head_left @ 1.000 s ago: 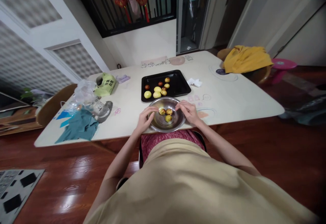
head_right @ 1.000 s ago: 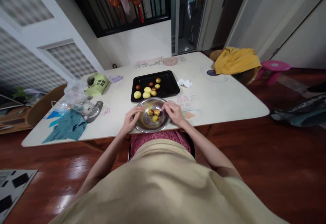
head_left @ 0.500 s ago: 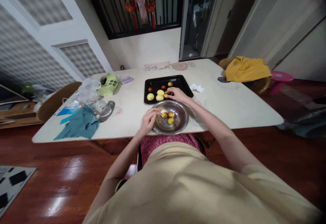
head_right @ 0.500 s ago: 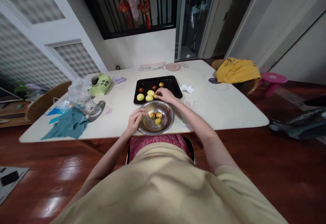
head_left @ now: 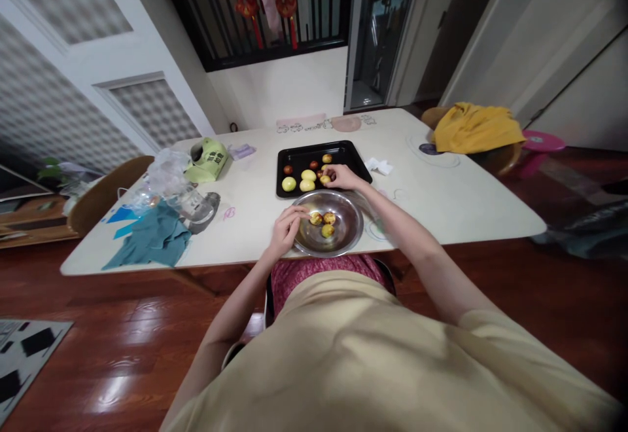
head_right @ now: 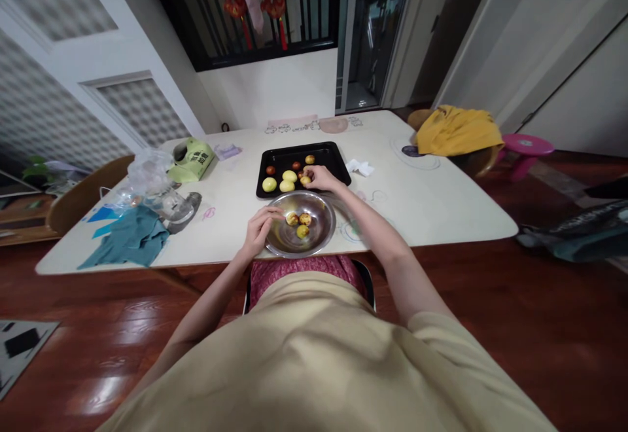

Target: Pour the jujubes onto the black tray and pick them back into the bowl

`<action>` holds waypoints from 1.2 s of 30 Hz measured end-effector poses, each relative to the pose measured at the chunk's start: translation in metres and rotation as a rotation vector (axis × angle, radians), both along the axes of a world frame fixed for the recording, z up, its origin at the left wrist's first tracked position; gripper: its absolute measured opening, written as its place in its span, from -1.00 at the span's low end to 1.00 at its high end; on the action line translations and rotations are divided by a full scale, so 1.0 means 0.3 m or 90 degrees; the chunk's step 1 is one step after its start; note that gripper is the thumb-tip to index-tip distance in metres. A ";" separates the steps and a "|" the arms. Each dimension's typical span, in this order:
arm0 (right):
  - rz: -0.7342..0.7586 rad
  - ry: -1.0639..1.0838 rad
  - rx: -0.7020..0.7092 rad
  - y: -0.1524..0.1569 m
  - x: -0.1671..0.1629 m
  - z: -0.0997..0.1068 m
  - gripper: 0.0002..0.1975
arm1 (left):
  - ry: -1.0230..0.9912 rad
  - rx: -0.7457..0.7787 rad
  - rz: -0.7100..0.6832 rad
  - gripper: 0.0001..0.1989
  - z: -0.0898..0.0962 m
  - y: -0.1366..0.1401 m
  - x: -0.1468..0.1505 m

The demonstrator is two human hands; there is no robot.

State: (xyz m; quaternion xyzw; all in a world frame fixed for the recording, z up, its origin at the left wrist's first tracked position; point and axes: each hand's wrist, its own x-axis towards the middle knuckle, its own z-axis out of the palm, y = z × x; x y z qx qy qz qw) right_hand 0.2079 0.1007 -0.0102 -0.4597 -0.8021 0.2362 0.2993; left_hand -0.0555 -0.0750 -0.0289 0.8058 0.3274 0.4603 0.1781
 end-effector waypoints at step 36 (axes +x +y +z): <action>0.149 0.108 0.202 -0.538 0.040 0.031 -0.79 | -0.048 0.103 0.157 -0.60 -0.009 0.026 -0.015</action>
